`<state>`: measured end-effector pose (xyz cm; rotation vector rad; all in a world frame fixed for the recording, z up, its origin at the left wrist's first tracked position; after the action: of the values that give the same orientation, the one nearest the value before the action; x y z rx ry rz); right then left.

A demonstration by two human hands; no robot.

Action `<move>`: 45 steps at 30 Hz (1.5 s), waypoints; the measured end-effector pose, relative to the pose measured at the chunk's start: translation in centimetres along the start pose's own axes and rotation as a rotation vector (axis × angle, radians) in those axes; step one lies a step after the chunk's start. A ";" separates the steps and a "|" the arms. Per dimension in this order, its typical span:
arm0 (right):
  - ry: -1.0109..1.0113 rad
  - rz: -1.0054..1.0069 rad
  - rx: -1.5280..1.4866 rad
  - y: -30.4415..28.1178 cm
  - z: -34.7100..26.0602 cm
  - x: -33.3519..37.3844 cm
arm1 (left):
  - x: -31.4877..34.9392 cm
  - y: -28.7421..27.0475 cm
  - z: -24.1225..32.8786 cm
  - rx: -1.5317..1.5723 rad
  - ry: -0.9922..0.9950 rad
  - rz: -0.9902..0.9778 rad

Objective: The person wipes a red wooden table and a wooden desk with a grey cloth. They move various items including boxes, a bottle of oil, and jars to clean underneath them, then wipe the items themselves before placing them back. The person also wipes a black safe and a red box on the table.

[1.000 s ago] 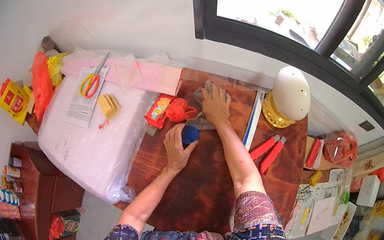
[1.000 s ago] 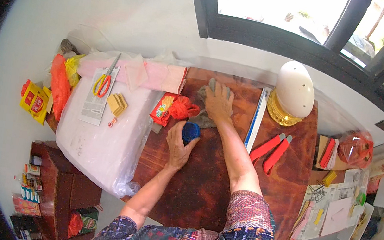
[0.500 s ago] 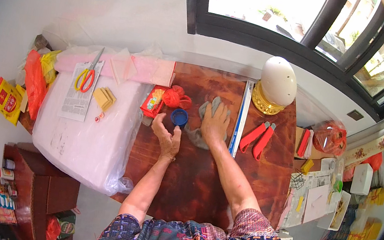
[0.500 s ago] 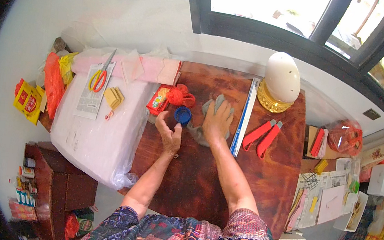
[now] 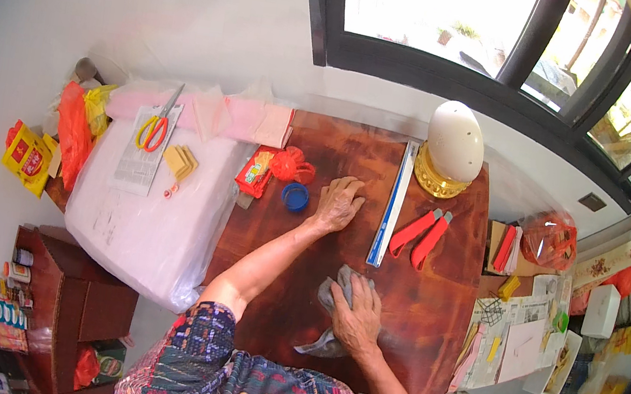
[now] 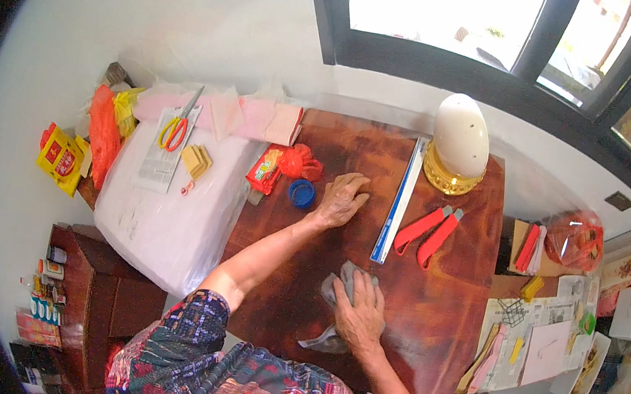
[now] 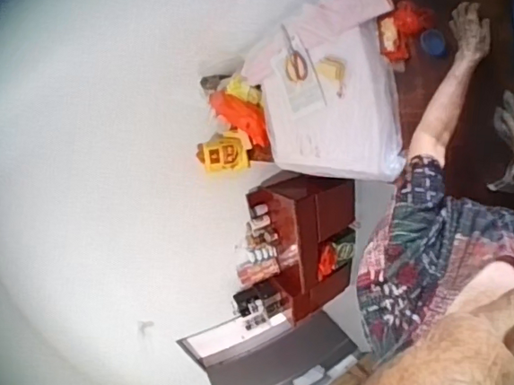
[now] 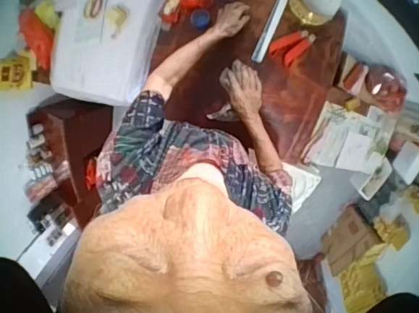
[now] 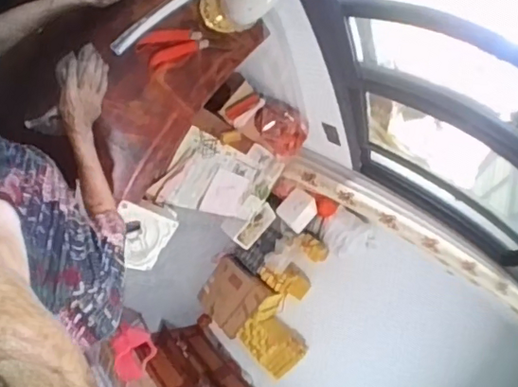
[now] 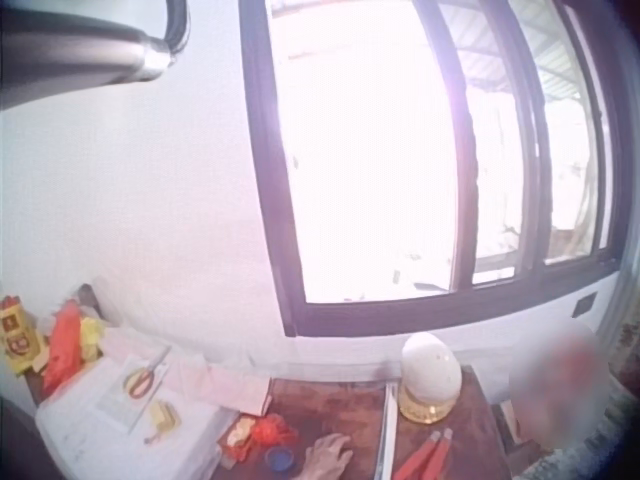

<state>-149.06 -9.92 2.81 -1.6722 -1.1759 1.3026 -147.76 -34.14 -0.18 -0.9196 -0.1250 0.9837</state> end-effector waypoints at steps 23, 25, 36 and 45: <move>0.105 -0.074 -0.034 -0.4 1.6 -0.2 | -14.1 3.8 -5.8 1.312 -0.537 0.283; 0.108 -0.060 -0.034 -0.5 1.6 -0.1 | -14.6 2.9 -5.4 1.220 -0.518 0.276; 0.103 -0.016 -0.058 -0.7 1.8 -0.2 | -17.2 0.4 -4.7 1.089 -0.416 0.130; 0.115 0.010 -0.062 -0.3 2.0 0.5 | -20.2 -1.2 -4.2 0.990 -0.412 0.092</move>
<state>-151.01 -9.33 2.36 -1.7751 -1.1510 1.1705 -156.69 -52.33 4.01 0.1887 0.0646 1.1334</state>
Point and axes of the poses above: each hand's wrist, its own x-axis away from the middle knuckle, its own y-axis out of the palm, z = x × y, the point moved 4 cm from there along -x, towards the middle knuckle, and after that the axes turned 4 degrees about x, right-handed, at the moved point
